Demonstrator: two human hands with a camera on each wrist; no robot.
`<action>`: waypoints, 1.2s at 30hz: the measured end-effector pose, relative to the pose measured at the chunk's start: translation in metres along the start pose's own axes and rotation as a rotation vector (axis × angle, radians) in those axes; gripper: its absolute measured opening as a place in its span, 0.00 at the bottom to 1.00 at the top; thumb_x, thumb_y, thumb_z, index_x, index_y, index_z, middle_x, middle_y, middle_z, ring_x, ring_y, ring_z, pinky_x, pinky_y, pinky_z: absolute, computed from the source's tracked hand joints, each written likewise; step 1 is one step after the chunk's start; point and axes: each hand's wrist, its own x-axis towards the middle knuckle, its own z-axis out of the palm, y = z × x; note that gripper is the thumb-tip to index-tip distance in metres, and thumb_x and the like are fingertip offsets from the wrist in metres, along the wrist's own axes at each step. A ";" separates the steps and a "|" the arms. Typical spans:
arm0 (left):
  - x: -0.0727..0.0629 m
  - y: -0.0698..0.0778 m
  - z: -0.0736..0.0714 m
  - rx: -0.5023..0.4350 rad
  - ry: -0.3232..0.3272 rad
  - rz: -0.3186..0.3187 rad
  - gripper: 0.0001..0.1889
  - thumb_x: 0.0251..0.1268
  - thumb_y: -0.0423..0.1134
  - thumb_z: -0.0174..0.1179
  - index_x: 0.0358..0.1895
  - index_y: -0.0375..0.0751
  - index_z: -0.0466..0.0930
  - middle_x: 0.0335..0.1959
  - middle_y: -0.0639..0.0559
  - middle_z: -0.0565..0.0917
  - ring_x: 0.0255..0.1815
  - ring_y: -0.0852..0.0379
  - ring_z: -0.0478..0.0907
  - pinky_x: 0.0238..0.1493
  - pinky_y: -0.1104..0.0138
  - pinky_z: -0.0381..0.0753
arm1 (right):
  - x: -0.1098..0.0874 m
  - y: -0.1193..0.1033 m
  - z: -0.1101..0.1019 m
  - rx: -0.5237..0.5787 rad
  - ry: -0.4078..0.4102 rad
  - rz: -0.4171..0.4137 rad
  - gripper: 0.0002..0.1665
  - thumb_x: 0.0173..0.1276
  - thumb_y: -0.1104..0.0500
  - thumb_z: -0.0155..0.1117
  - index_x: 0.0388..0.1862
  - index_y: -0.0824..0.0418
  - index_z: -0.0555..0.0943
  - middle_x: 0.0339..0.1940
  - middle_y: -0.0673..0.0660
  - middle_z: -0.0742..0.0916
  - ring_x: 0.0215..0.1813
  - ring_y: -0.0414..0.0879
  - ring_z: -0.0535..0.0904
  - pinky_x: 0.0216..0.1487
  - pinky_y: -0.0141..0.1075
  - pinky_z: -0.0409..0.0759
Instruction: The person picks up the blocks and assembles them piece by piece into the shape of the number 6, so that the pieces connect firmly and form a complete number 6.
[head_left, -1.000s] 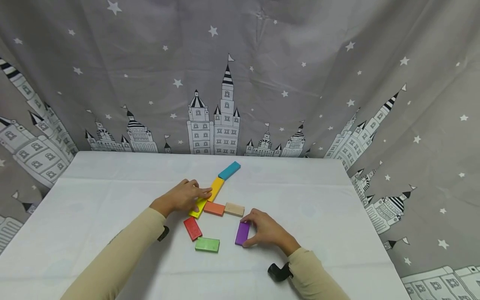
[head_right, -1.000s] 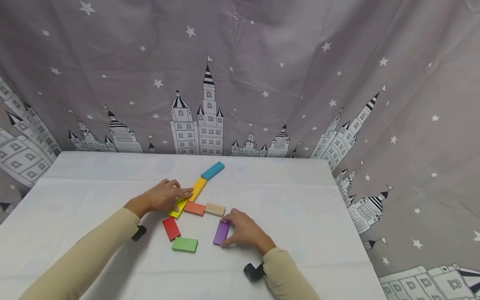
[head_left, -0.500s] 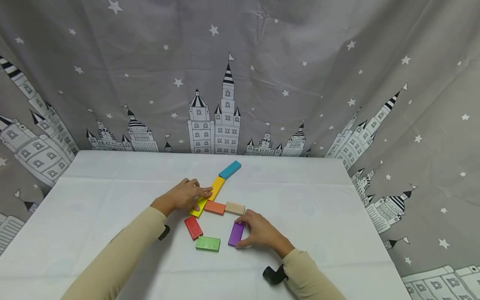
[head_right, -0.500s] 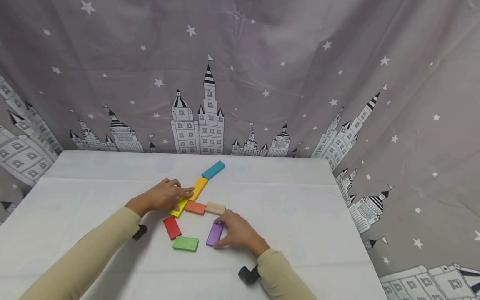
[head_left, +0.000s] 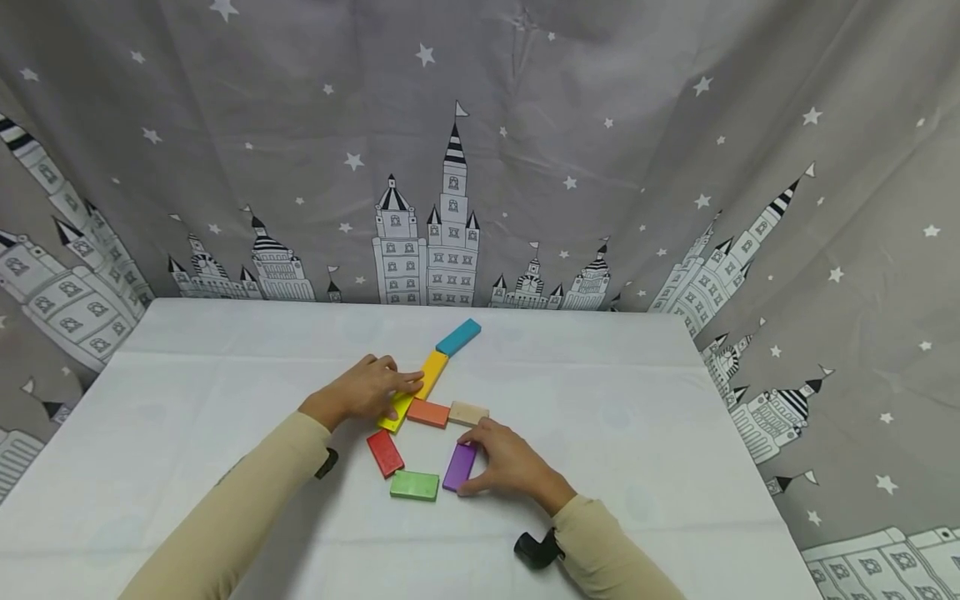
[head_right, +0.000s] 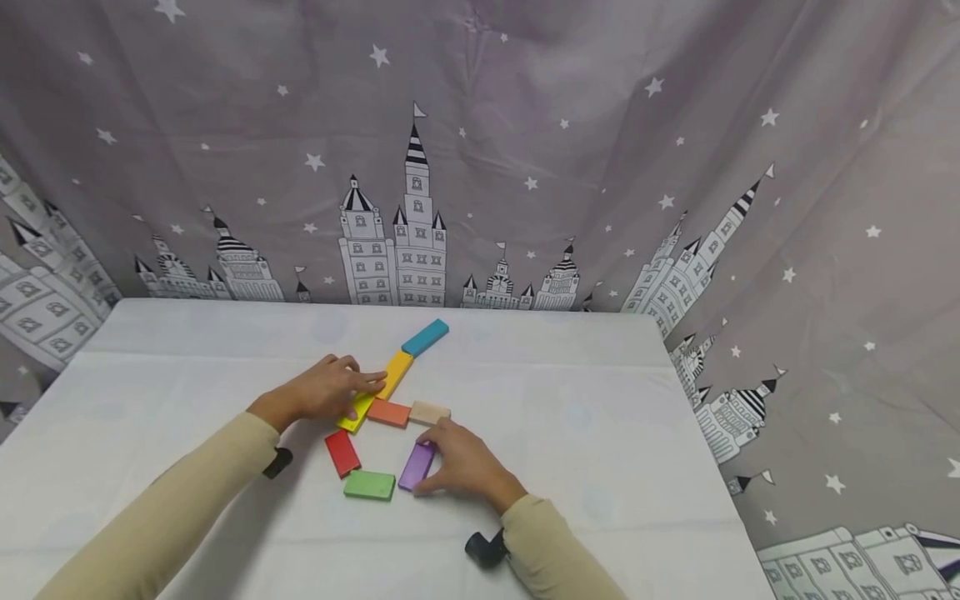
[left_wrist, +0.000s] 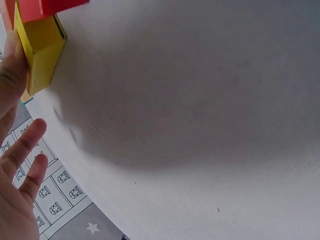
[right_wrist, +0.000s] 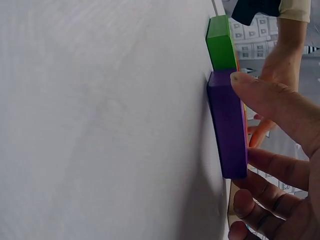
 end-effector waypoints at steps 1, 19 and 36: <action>0.000 0.000 0.000 0.001 -0.002 0.001 0.35 0.55 0.45 0.69 0.68 0.52 0.69 0.68 0.56 0.72 0.56 0.48 0.69 0.59 0.52 0.68 | 0.000 0.000 0.000 -0.001 0.002 -0.002 0.39 0.45 0.44 0.81 0.56 0.56 0.80 0.43 0.45 0.78 0.43 0.36 0.71 0.52 0.32 0.75; 0.001 -0.001 0.000 0.029 0.001 0.027 0.36 0.55 0.46 0.69 0.69 0.51 0.68 0.68 0.55 0.72 0.55 0.48 0.69 0.59 0.52 0.67 | 0.000 -0.002 0.003 -0.018 -0.003 0.003 0.39 0.43 0.40 0.81 0.54 0.53 0.80 0.46 0.46 0.79 0.45 0.37 0.72 0.54 0.34 0.75; 0.001 -0.001 0.000 0.006 -0.014 0.004 0.36 0.55 0.45 0.69 0.69 0.52 0.68 0.68 0.55 0.72 0.55 0.48 0.69 0.58 0.52 0.68 | -0.001 -0.004 0.006 -0.015 0.014 0.005 0.38 0.43 0.41 0.81 0.52 0.54 0.80 0.46 0.47 0.80 0.46 0.37 0.74 0.53 0.34 0.75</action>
